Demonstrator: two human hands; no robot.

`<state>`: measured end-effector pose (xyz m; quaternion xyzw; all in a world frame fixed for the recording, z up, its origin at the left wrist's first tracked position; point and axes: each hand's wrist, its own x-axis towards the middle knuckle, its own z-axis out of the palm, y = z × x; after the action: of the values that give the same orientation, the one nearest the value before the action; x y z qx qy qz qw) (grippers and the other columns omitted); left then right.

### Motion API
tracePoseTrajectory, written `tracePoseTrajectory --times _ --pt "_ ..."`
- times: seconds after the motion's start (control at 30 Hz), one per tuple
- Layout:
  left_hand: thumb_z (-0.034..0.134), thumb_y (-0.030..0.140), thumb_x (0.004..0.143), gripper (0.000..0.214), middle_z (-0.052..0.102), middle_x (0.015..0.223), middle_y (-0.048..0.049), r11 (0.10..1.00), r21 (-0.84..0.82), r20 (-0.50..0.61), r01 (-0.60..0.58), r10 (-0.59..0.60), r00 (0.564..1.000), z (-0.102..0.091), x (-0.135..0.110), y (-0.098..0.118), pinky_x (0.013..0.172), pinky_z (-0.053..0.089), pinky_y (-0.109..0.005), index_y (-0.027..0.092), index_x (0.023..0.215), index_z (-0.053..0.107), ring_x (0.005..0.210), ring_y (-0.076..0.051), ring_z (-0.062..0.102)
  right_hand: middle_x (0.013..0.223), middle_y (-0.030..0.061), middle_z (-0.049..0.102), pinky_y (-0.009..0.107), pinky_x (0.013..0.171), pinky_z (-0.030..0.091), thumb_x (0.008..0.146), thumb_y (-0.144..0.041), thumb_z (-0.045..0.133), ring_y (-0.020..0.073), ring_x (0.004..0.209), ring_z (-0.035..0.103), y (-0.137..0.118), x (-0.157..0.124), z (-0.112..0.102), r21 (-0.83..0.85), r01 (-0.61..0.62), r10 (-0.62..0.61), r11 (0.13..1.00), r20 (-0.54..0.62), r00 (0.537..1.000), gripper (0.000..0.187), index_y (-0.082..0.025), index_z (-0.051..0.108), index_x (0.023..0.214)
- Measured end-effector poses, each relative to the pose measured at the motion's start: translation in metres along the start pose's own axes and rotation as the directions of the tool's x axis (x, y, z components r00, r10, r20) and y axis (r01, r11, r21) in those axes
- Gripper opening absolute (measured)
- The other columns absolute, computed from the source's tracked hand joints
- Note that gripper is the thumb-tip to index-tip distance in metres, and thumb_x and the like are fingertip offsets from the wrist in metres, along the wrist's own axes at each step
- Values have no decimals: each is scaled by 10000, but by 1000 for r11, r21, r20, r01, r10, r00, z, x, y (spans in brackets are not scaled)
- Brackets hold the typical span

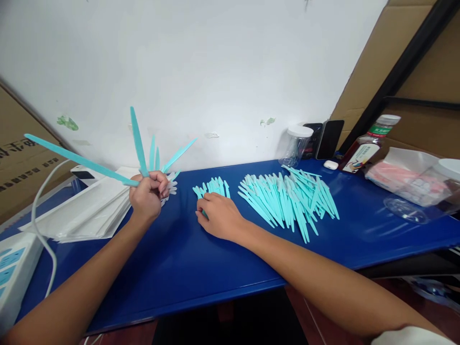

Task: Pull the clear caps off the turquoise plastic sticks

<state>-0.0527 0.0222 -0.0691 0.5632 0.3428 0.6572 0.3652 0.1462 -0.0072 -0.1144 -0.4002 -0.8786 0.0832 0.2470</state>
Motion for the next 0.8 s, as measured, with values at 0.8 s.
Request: tracePoseTrajectory --times 0.8 --pt "580 227 582 398 128 401 27 770 -374 383 517 -379 842 1 -1 41 355 250 -206 213 462 200 382 -104 237 1116 85 685 236 481 408 885 -473 696 128 710 602 30 18 -32 933 -355 487 61 282 827 323 -182 692 1024"
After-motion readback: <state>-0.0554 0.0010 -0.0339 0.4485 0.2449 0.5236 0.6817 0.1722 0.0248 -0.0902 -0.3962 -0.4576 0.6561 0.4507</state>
